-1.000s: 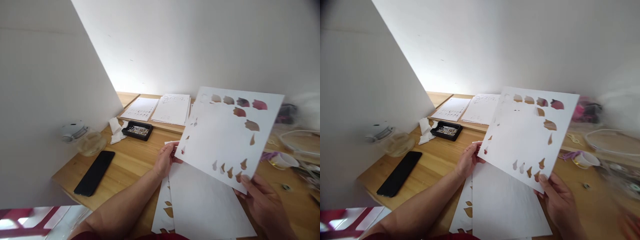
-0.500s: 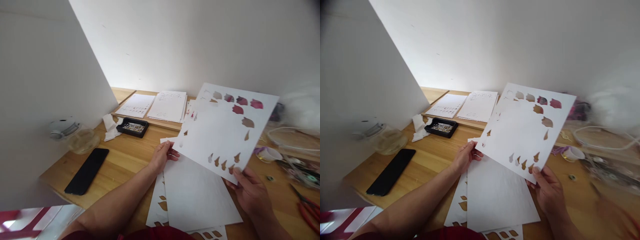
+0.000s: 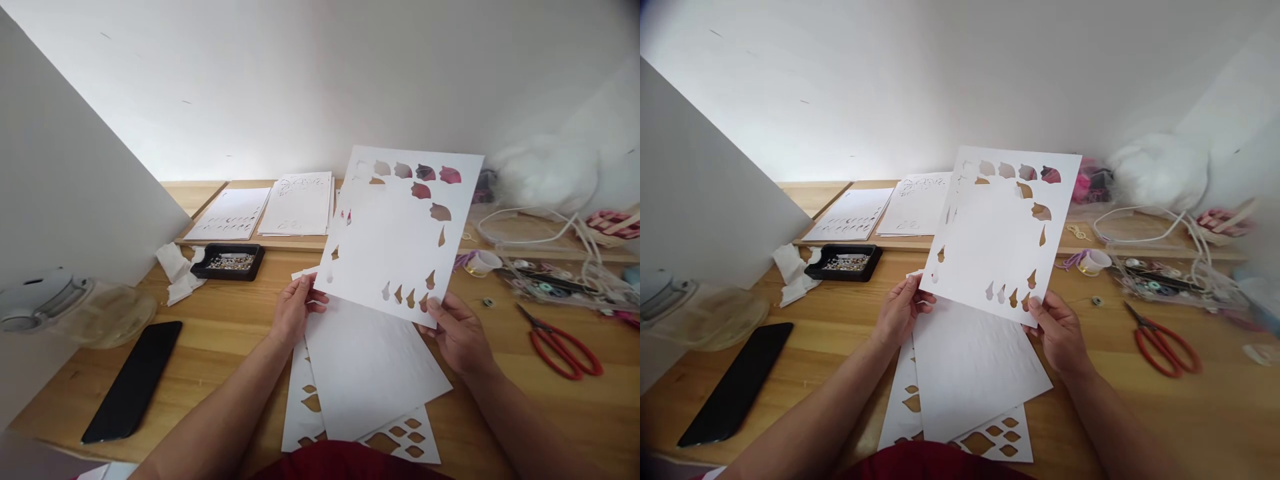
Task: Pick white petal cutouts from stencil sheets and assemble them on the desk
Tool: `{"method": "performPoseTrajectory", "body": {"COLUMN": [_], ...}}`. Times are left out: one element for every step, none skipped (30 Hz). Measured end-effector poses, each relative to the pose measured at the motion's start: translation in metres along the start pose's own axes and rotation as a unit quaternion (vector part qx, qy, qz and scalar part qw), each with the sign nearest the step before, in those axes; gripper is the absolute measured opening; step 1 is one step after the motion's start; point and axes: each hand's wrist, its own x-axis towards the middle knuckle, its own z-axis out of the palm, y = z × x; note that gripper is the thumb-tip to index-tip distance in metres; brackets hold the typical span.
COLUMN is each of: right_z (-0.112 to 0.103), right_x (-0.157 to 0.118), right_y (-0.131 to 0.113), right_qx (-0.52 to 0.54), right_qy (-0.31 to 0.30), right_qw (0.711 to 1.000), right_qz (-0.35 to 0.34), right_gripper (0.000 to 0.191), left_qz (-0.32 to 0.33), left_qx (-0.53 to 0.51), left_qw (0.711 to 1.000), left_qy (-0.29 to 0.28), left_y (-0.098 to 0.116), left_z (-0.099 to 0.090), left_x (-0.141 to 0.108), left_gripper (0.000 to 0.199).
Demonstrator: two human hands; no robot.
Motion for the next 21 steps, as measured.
{"method": "performPoseTrajectory", "body": {"right_z": [0.0, 0.0001, 0.0003, 0.0007, 0.001, 0.0013, 0.0015, 0.0017, 0.0017, 0.0016, 0.0013, 0.0009, 0.0004, -0.0001, -0.0008, -0.0013, -0.0019, -0.0022, -0.0024, -0.0025, -0.0023], "right_x": [-0.0002, -0.0003, -0.0004, -0.0005, -0.0005, -0.0005, -0.0005, -0.0004, -0.0004, -0.0003, -0.0002, -0.0001, 0.0, 0.0002, 0.0004, 0.0006, 0.0009, 0.0012, 0.0015, 0.0018, 0.0021], "right_y": [-0.0001, -0.0003, -0.0006, -0.001, -0.0014, -0.0018, -0.0022, -0.0025, -0.0027, -0.0027, -0.0026, -0.0024, -0.002, -0.0015, -0.0008, -0.0002, 0.0004, 0.0008, 0.0012, 0.0013, 0.0014], "right_qx": [-0.003, -0.005, -0.007, -0.007, -0.008, -0.01, -0.011, -0.012, -0.012, -0.011, -0.01, -0.009, -0.008, -0.007, -0.007, -0.006, -0.005, -0.004, -0.003, -0.004, -0.004], "right_qy": [0.003, 0.006, 0.008, 0.009, 0.01, 0.01, 0.008, 0.006, 0.005, 0.006, 0.006, 0.005, 0.005, 0.005, 0.004, 0.005, 0.006, 0.007, 0.007, 0.006, 0.006], "right_qw": [1.0, 1.0, 1.0, 1.0, 1.0, 1.0, 1.0, 1.0, 1.0, 1.0, 1.0, 1.0, 1.0, 1.0, 1.0, 1.0, 1.0, 1.0, 1.0, 1.0, 1.0], "right_qz": [-0.001, -0.003, -0.004, -0.004, -0.005, -0.006, -0.007, -0.009, -0.01, -0.01, -0.009, -0.008, -0.007, -0.007, -0.006, -0.005, -0.005, -0.005, -0.004, -0.004, -0.004], "right_gripper": [0.013, 0.014, 0.014, 0.015, 0.015, 0.015, 0.015, 0.015, 0.015, 0.015, 0.015, 0.016, 0.015, 0.015, 0.015, 0.014, 0.014, 0.013, 0.013, 0.014, 0.014], "left_qz": [0.001, 0.003, 0.004, 0.005, 0.006, 0.007, 0.006, 0.005, 0.004, 0.004, 0.003, 0.003, 0.003, 0.004, 0.005, 0.006, 0.007, 0.008, 0.009, 0.009, 0.009], "left_qx": [-0.001, -0.002, -0.002, -0.002, -0.001, -0.001, -0.001, 0.0, 0.0, 0.0, 0.0, 0.0, 0.0, 0.0, -0.001, -0.001, -0.002, -0.003, -0.004, -0.005, -0.005], "left_qw": [1.0, 1.0, 1.0, 1.0, 1.0, 1.0, 1.0, 1.0, 1.0, 1.0, 1.0, 1.0, 1.0, 1.0, 1.0, 1.0, 1.0, 1.0, 1.0, 1.0, 1.0], "left_qy": [-0.001, -0.002, -0.003, -0.004, -0.003, 0.0, 0.003, 0.005, 0.007, 0.01, 0.012, 0.014, 0.016, 0.019, 0.021, 0.023, 0.023, 0.023, 0.022, 0.021, 0.02], "left_y": [0.0002, 0.0005, 0.0008, 0.001, 0.0013, 0.0016, 0.0018, 0.002, 0.0021, 0.0023, 0.0024, 0.0025, 0.0026, 0.0027, 0.0028, 0.0029, 0.003, 0.003, 0.0029, 0.0028, 0.0026], "left_z": [0.0001, 0.0002, 0.0003, 0.0005, 0.0007, 0.0008, 0.0009, 0.001, 0.001, 0.0009, 0.0008, 0.0007, 0.0006, 0.0005, 0.0004, 0.0004, 0.0003, 0.0002, 0.0, -0.0003, -0.0007], "left_x": [0.0, -0.0001, -0.0002, -0.0003, -0.0005, -0.0006, -0.0008, -0.001, -0.0011, -0.0012, -0.0014, -0.0015, -0.0016, -0.0017, -0.0017, -0.0017, -0.0017, -0.0016, -0.0015, -0.0013, -0.0011], "left_gripper": [0.047, 0.047, 0.047, 0.047, 0.048, 0.048, 0.048, 0.048, 0.048, 0.048, 0.047, 0.048, 0.048, 0.049, 0.05, 0.051, 0.051, 0.051, 0.05, 0.049, 0.048]}}
